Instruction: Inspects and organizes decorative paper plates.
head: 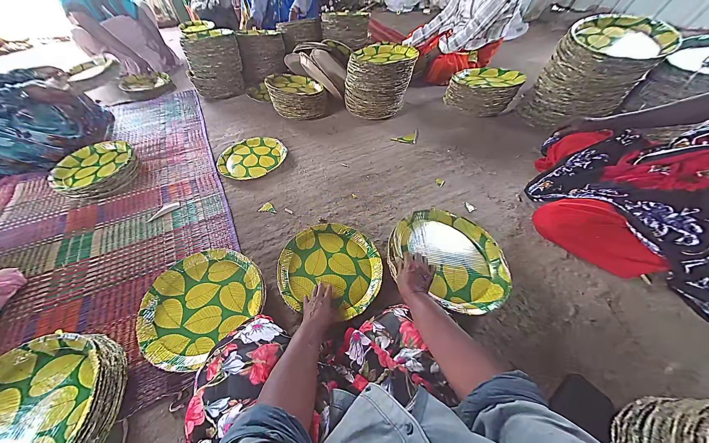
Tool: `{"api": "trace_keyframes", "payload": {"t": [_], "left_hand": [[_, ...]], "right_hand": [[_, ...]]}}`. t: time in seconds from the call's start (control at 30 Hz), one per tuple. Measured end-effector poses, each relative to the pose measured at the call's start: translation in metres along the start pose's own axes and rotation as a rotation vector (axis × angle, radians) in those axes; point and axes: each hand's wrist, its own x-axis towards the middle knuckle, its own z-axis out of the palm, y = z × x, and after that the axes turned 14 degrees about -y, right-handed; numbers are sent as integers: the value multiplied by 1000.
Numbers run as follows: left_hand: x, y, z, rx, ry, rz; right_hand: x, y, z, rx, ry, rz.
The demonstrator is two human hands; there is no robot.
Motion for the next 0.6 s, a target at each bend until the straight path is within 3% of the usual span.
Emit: {"api": "trace_keyframes", "payload": {"t": [0.03,0.1,0.17,0.2,0.23,0.27,0.33,0.4,0.43,0.53,0.6], "left_hand": [[-2,1,-1,-29,99,16],[-5,5,-1,-48,450,83],[-1,6,-3,4,854,180],[0,6,-4,37,963,207],[-2,6,-5,56,960,217],[-6,6,-6,58,843,210],[-9,3,-4,61,419,145],[-7,3,0,105,34,54],[-7,6,2,122,-48,30],[-11,15,-3,152,56,7],[-14,16,-8,148,84,-38]], "right_hand": [[-3,1,0,3,98,-95],[-11,-2,2,14,144,-343],[-15,-5,10,-25,50,-609],[-15,-6,15,-85,-55,-721],[-13,-7,19,-158,-190,-800],[-9,-9,22,-228,-307,-853],[-3,-11,25,-316,-489,-860],[-3,-11,21,-287,-526,-748],[-4,-9,18,-241,-466,-675],[-5,-6,10,-93,-191,-328],[-2,-2,7,-46,-180,-81]]}}
